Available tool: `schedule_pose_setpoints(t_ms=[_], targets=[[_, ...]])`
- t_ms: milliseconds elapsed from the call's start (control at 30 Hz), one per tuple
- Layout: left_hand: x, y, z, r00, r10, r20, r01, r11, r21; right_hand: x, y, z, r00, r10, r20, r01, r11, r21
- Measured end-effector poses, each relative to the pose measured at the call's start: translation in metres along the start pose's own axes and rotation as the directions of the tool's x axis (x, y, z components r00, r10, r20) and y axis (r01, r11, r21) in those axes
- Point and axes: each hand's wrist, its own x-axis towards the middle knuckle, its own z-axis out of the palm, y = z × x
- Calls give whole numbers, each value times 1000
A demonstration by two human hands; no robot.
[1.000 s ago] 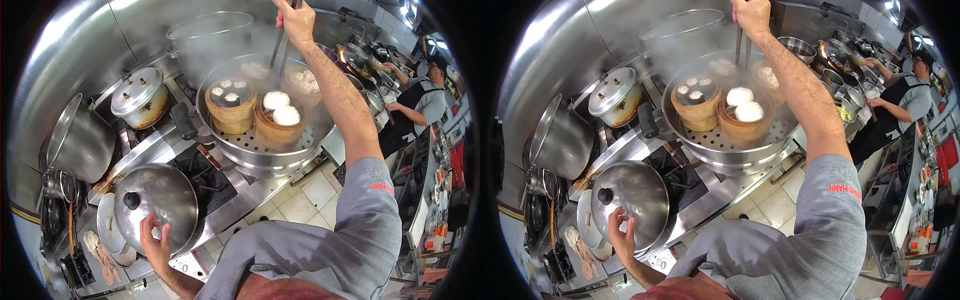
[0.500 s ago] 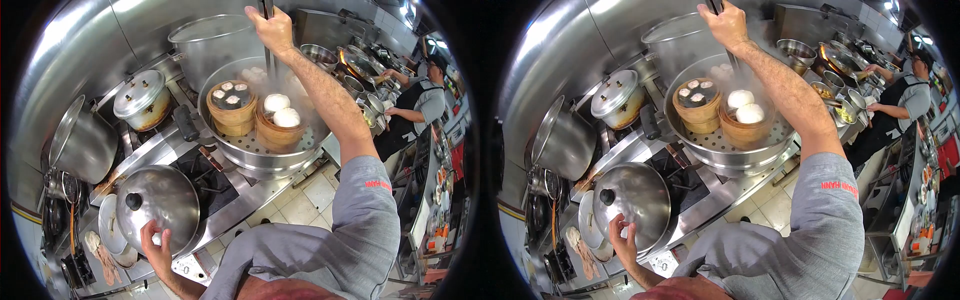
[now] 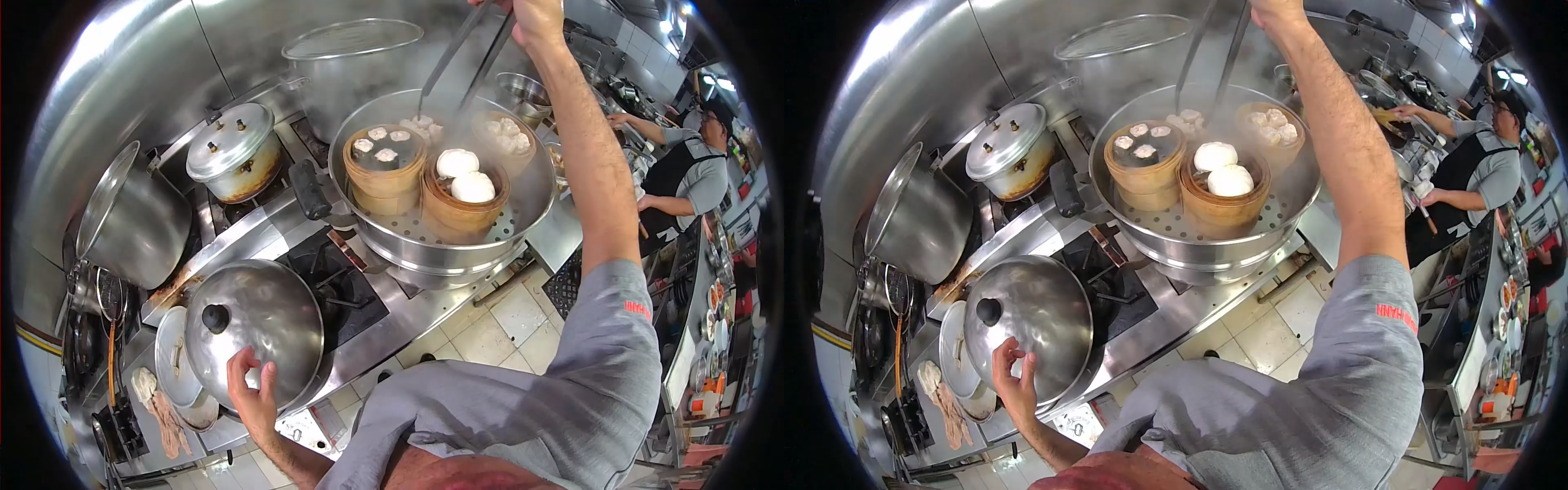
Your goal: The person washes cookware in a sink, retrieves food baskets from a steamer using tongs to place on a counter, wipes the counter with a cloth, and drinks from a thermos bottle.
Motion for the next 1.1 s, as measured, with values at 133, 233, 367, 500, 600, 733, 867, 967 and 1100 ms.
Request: schedule_pose_setpoints(t_ms=[133, 233, 367, 500, 600, 733, 867, 967, 1100], targets=[[6, 10, 6, 1000, 5, 13, -5, 999, -38, -5, 3, 1, 998, 41, 55, -45, 996, 75], [7, 13, 7, 999, 35, 34, -34, 999, -26, -11, 10, 13, 992, 101, 71, -107, 991, 85], [2, 13, 7, 998, 43, 38, -43, 999, -17, -12, 25, 22, 982, 167, 85, -175, 980, 95], [-6, 13, 5, 1000, 3, 24, -3, 1000, -10, -8, 17, 27, 983, 172, 69, -180, 973, 143], [-9, 16, 3, 1000, -4, 6, 4, 1000, 17, 4, 13, 18, 987, 161, 27, -163, 980, 116], [-12, 15, 1, 999, -35, -10, 35, 999, 16, 29, -3, 4, 989, 128, -68, -117, 981, 153], [-11, 12, 5, 999, -46, -7, 46, 999, -2, 40, 1, -16, 992, 53, -111, -42, 994, 97], [-9, 12, 6, 999, -44, -6, 44, 999, -13, 33, 17, -31, 985, -39, -168, 25, 996, -83], [-6, 14, 5, 999, -33, 5, 33, 999, -22, 10, 42, -29, 969, -105, -223, 46, 966, -254]])
